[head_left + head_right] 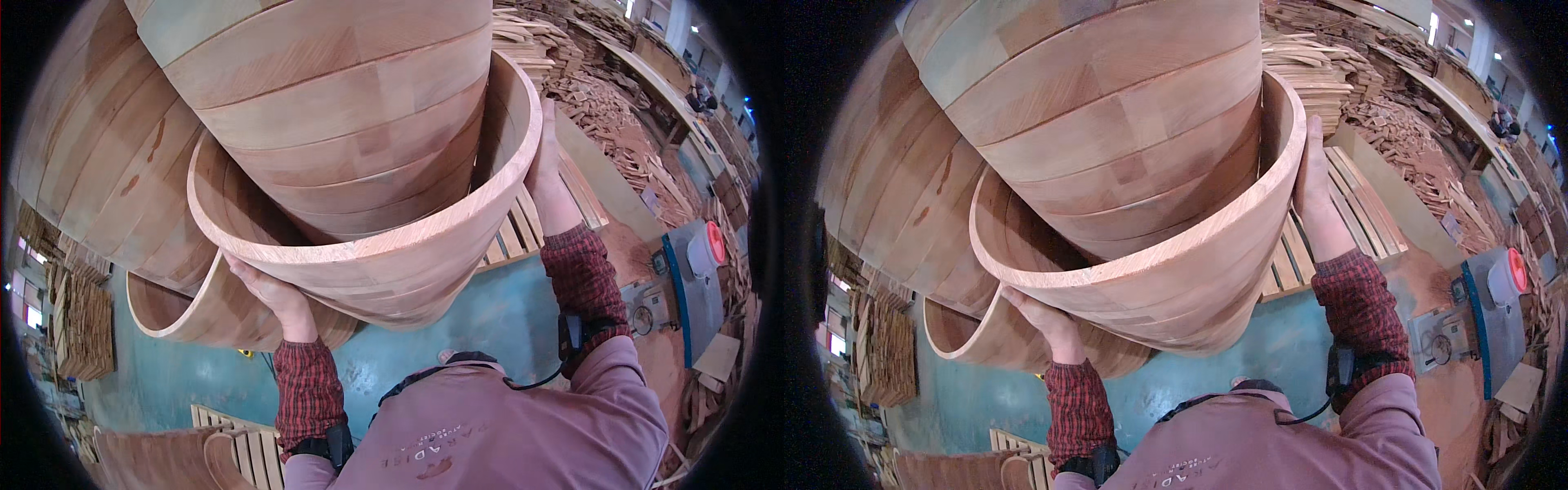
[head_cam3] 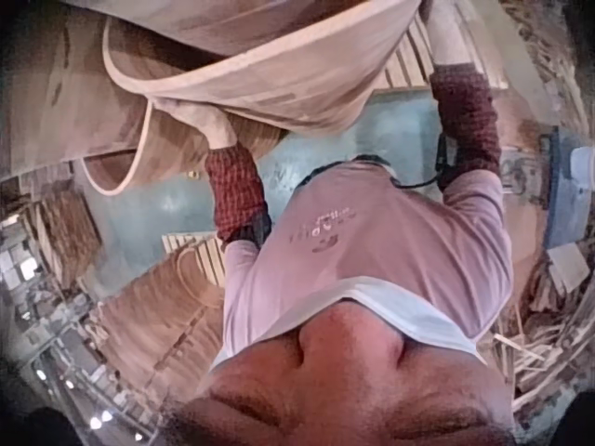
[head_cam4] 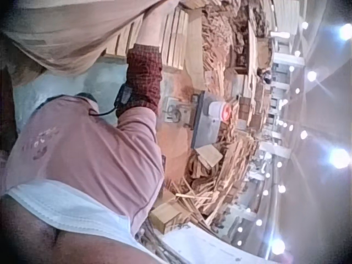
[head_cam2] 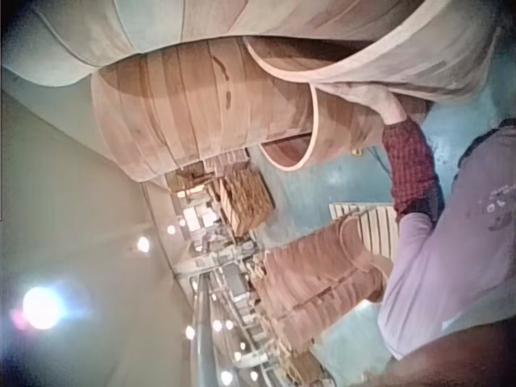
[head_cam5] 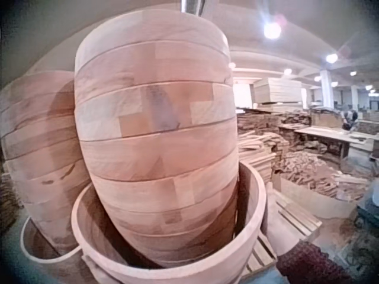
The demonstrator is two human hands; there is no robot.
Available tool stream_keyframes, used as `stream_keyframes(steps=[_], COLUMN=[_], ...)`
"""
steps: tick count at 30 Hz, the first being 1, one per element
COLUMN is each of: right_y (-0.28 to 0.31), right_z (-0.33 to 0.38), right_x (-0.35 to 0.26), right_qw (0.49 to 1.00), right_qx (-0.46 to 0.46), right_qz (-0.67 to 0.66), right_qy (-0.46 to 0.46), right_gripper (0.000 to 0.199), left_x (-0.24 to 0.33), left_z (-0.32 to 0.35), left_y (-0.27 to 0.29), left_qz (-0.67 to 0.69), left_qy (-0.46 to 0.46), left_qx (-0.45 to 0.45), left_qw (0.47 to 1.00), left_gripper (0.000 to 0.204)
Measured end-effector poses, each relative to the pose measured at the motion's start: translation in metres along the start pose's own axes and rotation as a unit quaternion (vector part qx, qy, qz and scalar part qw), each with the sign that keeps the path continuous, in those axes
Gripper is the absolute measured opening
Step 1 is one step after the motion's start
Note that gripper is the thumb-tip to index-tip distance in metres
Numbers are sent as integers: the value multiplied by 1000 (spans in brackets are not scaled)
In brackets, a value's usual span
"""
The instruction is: The recorder is sanding the inner edges of curved wooden pieces using a spindle sander and stacking them.
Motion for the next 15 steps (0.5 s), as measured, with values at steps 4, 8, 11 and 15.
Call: stream_keyframes(steps=[4,8,11,15], right_y=[0,12,23,23], right_z=[0,-8,-13,-14], right_x=[-3,5,9,10], right_qw=[1000,1000,1000,1000], right_qx=[10,9,0,4], right_qz=[-1,-6,-1,21], right_qy=[-11,-27,-20,-20], right_gripper=[89,90,89,91], left_x=[8,10,14,19], left_z=[1,5,6,8], left_y=[-5,-6,-11,-12], left_qz=[-43,-81,-79,-86], left_qy=[-10,-39,-40,-57], left_qx=[6,6,4,-3], left_qw=[999,996,996,995], left_gripper=[86,91,95,99])
Point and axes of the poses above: each hand's wrist, its own z-axis away from the middle knuckle, its own y-axis out of the back of the hand, x = y × z, the point moved 7 cm from there along -z, towards the middle knuckle, and after that the axes turned 6 degrees about -x, right-handed, at the moved point
